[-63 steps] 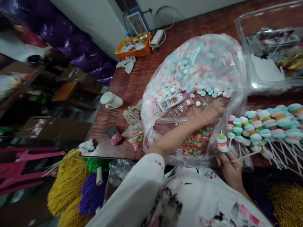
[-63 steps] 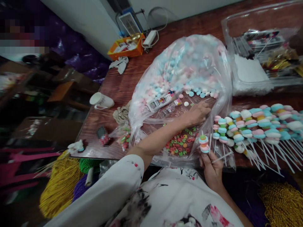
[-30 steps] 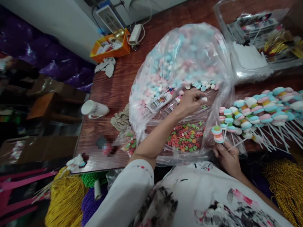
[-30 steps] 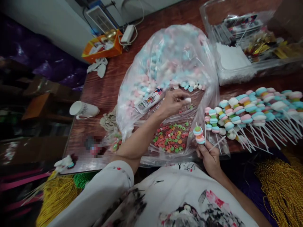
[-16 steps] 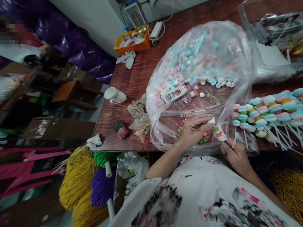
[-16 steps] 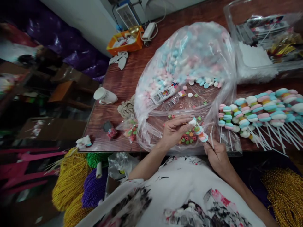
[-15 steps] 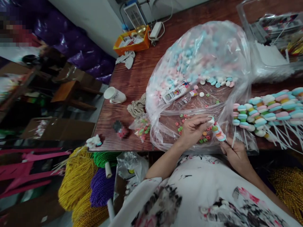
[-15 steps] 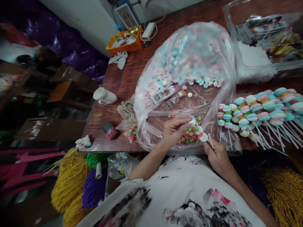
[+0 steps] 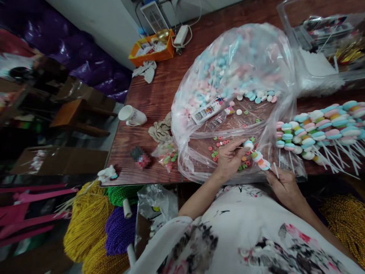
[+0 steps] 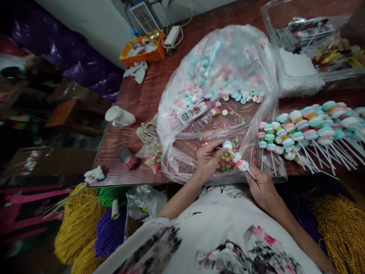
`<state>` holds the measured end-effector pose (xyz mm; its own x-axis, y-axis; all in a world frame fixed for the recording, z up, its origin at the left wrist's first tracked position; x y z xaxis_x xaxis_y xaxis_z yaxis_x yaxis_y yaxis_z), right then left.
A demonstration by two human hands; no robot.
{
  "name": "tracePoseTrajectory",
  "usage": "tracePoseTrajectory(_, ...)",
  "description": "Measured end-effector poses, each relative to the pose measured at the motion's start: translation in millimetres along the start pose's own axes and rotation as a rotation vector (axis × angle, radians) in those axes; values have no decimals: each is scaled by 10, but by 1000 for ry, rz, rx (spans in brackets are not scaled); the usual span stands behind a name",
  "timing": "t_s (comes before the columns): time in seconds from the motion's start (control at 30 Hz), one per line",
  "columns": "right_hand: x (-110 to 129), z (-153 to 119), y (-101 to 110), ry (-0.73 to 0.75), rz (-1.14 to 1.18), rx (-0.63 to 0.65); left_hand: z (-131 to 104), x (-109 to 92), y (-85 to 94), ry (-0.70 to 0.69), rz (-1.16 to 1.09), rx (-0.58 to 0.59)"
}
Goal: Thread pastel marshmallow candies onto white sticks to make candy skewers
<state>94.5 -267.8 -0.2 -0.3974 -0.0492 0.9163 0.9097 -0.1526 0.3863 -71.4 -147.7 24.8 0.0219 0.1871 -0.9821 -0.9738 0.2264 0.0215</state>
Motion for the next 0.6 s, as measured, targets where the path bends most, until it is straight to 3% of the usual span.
tracePoseTrajectory(0.07, -10, 6, -10, 5, 9, 17, -4, -57, -7, -74, 88, 5)
tracePoseTrajectory(0.3, 18, 17, -76, -46, 93, -27, -69, -294, -119, -536, 471, 79)
tracePoseTrajectory(0.5, -17, 21, -133, -55, 142, -34, -70, -368, -263, -742, 587, 184)
tracePoseTrajectory(0.6, -98, 16, -138, -84, 158, -54, -48, -368, -307, -756, 545, 201)
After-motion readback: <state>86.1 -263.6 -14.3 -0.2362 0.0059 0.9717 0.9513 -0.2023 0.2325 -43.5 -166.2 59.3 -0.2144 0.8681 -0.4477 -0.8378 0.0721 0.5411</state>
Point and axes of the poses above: each hand's wrist, its own z-axis towards the middle knuckle, its own y-axis out of the back of the hand, x = y × z, the point moved 6 cm from there along z, towards the middle knuckle, and after that the axes turned 4 degrees about y, right-handed, at the moved point
